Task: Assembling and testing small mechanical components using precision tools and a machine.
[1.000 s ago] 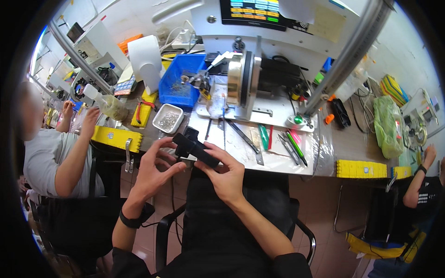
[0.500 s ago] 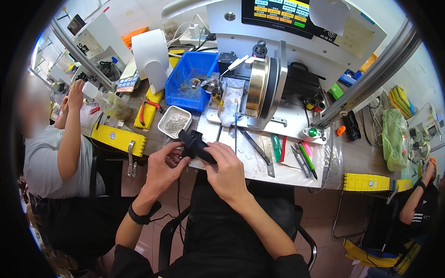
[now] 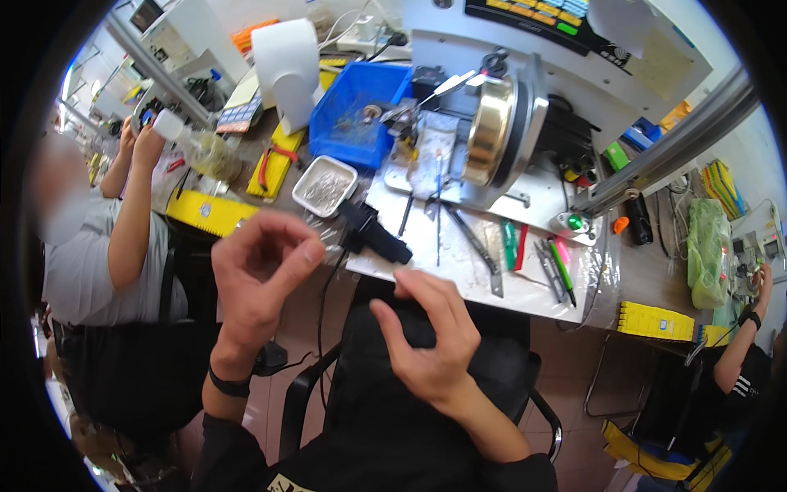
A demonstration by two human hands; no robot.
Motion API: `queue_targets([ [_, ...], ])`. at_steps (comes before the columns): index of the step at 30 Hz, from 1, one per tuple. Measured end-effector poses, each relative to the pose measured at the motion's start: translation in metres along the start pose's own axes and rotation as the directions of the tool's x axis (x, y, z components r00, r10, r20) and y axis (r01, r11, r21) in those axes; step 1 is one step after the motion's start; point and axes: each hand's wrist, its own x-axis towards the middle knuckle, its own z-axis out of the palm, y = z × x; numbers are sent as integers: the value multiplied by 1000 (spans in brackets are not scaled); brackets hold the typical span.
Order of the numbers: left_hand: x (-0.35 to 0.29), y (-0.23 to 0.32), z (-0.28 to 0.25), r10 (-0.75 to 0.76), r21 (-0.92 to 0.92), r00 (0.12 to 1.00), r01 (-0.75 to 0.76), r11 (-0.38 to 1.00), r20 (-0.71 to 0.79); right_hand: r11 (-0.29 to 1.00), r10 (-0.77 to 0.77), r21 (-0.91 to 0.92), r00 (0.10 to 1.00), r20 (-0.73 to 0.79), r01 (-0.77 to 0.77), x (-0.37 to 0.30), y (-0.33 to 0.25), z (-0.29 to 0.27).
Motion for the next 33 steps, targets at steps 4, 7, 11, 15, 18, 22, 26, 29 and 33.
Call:
queue_targets([
  [4,14,31,27,-121,-417,982,172,893,145,788,302,348,812,500,-507,-31,-35,-5],
  [7,17,21,45,-139,-486,972,216,847,191,749,302,315,723,622,-583,-45,-40,-1],
  [11,16,6,64,-234,-633,926,375,677,298,832,345,233,797,495,-504,-58,-44,3],
  [15,15,-13,88,-167,-567,975,221,793,147,993,68,-106,987,148,-52,-80,-56,4],
  [18,14,-25,102,-98,-472,992,123,873,78,986,161,-99,934,319,-136,-81,-66,11],
  [22,10,-23,110,48,-212,999,-48,976,-2,931,324,24,856,404,-363,-84,-58,22],
  [26,5,-27,117,202,-16,979,-202,979,-13,790,464,124,717,520,-600,-86,-49,23],
  [29,4,-27,120,275,85,961,-273,958,-9,689,501,225,677,539,-689,-87,-42,21],
  [33,3,-32,132,488,214,873,-473,855,-18,767,419,280,780,465,-578,-97,-39,24],
])
